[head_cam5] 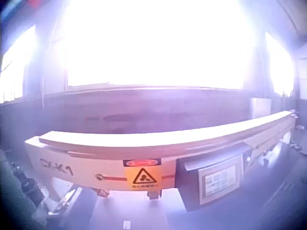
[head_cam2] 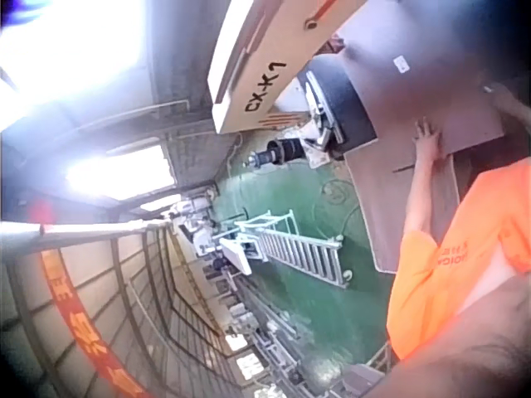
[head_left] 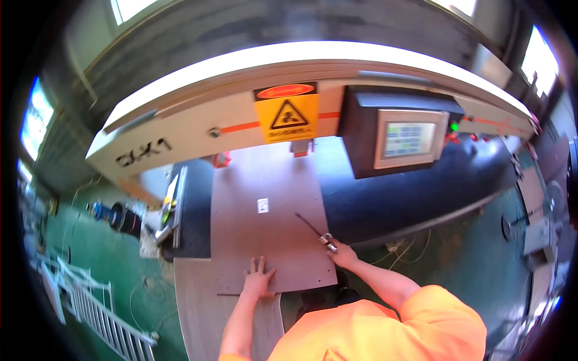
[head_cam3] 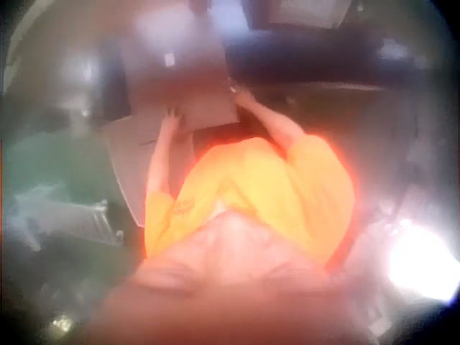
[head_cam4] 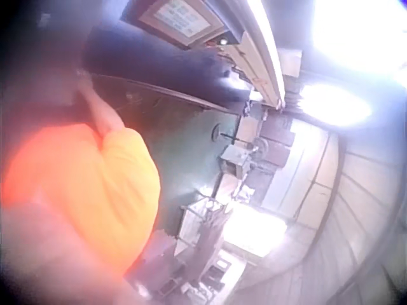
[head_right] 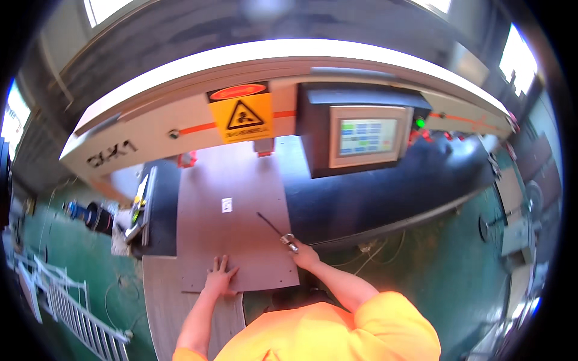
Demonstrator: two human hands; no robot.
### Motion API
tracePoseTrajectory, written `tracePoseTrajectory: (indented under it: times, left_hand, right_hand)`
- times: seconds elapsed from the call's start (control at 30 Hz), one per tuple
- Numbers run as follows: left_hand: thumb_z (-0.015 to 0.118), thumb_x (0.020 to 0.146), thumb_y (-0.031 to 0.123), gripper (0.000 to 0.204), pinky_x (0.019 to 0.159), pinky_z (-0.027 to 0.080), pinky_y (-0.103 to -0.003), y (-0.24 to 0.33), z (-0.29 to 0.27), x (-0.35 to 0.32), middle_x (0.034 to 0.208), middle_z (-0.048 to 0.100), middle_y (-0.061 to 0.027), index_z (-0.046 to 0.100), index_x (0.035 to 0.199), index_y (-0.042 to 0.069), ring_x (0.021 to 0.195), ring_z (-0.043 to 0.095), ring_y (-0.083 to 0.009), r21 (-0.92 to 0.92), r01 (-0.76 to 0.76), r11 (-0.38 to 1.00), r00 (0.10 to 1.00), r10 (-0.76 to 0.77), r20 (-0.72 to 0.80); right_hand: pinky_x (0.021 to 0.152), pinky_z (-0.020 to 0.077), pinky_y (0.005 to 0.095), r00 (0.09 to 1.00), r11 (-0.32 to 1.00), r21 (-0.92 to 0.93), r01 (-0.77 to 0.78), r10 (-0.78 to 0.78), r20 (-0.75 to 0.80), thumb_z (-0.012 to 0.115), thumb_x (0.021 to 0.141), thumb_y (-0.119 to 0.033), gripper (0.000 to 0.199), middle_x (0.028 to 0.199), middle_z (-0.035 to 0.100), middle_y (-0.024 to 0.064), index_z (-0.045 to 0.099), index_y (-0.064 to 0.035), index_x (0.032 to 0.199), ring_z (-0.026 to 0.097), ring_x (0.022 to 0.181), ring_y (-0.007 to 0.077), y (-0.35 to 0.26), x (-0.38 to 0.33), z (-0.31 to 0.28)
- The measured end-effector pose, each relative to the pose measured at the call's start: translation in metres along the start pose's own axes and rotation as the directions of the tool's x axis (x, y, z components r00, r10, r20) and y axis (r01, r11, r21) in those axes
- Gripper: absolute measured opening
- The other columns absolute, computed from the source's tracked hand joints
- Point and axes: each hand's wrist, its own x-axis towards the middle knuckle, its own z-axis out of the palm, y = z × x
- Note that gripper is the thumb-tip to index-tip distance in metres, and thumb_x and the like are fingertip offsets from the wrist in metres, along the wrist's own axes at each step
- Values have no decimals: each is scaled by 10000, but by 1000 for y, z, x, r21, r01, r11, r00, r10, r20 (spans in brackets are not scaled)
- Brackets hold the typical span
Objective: The person places a wood panel into a drilling machine, uses a compressed air wand to clean the surface, and then moves the panel to a stack before returning to the machine with another panel.
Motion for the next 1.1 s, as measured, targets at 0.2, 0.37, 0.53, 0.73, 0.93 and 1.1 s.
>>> tracePoseTrajectory:
  times: [0.2,0.37,0.53,0.73,0.93,1.1]
  left_hand:
    - [816,592,466,906,1028,293,-683,9,-1,9,1583,72,-157,444,1402,304,1429,97,-456,31,-16,999,1000,16,4]
    - [820,588,452,911,1025,292,-688,6,-3,-3,1579,70,-169,443,1404,305,1427,88,-466,12,6,1000,1000,-6,16]
    - [834,588,418,932,1019,275,-711,0,2,2,1582,44,-160,424,1417,301,1431,64,-459,-22,13,1000,1000,-12,20]
    - [827,601,404,932,1019,277,-707,-1,-3,-12,1582,49,-159,410,1426,288,1431,70,-456,-56,20,998,1000,-19,18]
    - [835,583,416,940,1019,261,-719,7,-2,1,1582,44,-158,418,1418,303,1428,68,-464,-49,2,999,1000,-1,18]
    - [827,585,456,922,1033,249,-709,1,11,4,1581,45,-162,433,1407,316,1425,65,-476,-40,16,999,1000,-16,-15]
  right_hand:
    - [832,491,461,999,998,42,43,-42,-34,542,881,-456,427,1028,660,192,629,-121,1131,613,976,398,-42,-5,-53]
    - [769,463,490,981,980,61,191,-193,33,479,918,-472,474,931,652,227,652,-31,903,602,909,431,-154,5,-77]
    - [514,472,384,971,910,376,175,-223,87,479,946,-456,489,620,604,149,596,1,817,603,513,249,-241,28,-75]
    - [405,433,295,962,734,673,93,-241,129,511,944,-458,477,565,550,80,568,14,908,549,428,170,-312,31,-55]
    - [419,435,313,982,693,718,63,-173,80,550,921,-467,465,576,544,74,569,-3,929,532,428,177,-312,43,-48]
    - [377,418,314,965,645,764,0,-200,168,551,919,-451,442,565,551,91,558,-9,916,552,429,182,-341,51,-40]
